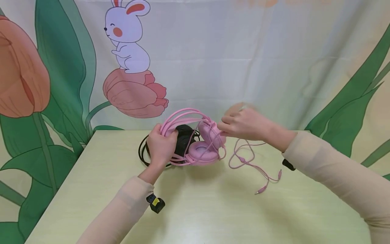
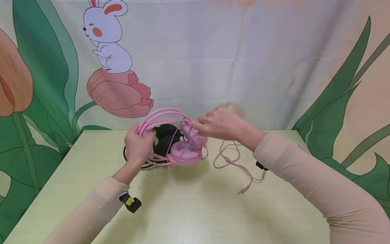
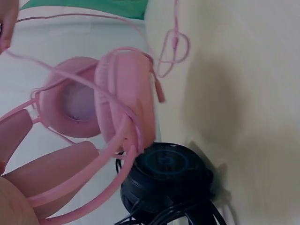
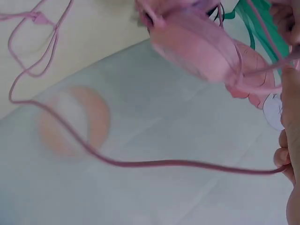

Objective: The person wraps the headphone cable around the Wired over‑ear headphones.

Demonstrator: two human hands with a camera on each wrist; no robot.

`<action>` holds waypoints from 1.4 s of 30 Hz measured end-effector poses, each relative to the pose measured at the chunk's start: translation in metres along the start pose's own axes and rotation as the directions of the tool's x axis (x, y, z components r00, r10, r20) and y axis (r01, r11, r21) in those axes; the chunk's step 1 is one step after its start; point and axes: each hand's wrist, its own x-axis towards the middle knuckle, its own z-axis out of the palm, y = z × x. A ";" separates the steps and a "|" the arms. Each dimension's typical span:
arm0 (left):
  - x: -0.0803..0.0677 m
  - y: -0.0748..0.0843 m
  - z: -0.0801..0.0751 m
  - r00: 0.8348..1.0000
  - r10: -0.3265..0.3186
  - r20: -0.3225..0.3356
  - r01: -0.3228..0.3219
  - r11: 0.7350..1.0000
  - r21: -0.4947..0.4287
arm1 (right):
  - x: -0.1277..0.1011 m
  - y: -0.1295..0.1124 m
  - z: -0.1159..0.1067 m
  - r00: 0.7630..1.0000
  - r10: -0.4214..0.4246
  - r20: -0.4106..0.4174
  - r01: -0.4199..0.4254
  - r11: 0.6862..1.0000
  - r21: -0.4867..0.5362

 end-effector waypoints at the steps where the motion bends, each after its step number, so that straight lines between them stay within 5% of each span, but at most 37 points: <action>1: -0.001 -0.001 0.000 1.000 0.012 0.012 -0.012 1.000 0.021 | 0.000 0.003 0.000 0.999 -0.009 -0.031 0.009 1.000 -0.012; 5: -0.005 -0.004 0.001 0.999 0.027 0.046 -0.029 0.999 0.044 | -0.002 0.012 0.002 0.996 -0.034 -0.078 0.033 0.999 -0.005; 13: -0.005 -0.004 0.000 0.990 0.007 0.139 -0.006 1.000 -0.008 | -0.012 0.023 0.008 1.000 0.024 -0.012 -0.023 0.996 0.085; 25: -0.006 -0.005 -0.002 0.945 0.024 0.325 0.001 0.997 -0.075 | -0.020 0.026 0.015 0.994 0.113 0.002 -0.111 0.981 0.162; 29: -0.005 -0.011 -0.003 0.926 0.010 0.376 0.052 0.987 -0.154 | -0.023 0.027 0.015 0.983 0.175 0.055 -0.183 0.956 0.228; 32: -0.004 -0.014 -0.005 0.893 -0.030 0.449 0.155 0.957 -0.245 | -0.028 0.027 0.017 0.966 0.238 0.097 -0.256 0.920 0.298; 35: -0.003 -0.016 -0.007 0.846 -0.055 0.530 0.277 0.896 -0.348 | -0.030 0.026 0.020 0.958 0.267 0.103 -0.287 0.901 0.326; 39: -0.003 -0.017 -0.010 0.793 -0.020 0.609 0.369 0.811 -0.454 | -0.034 0.027 0.025 0.949 0.299 0.103 -0.316 0.886 0.338; 42: -0.004 -0.017 -0.012 0.762 0.015 0.647 0.404 0.770 -0.494 | -0.039 0.030 0.028 0.916 0.366 0.162 -0.401 0.840 0.366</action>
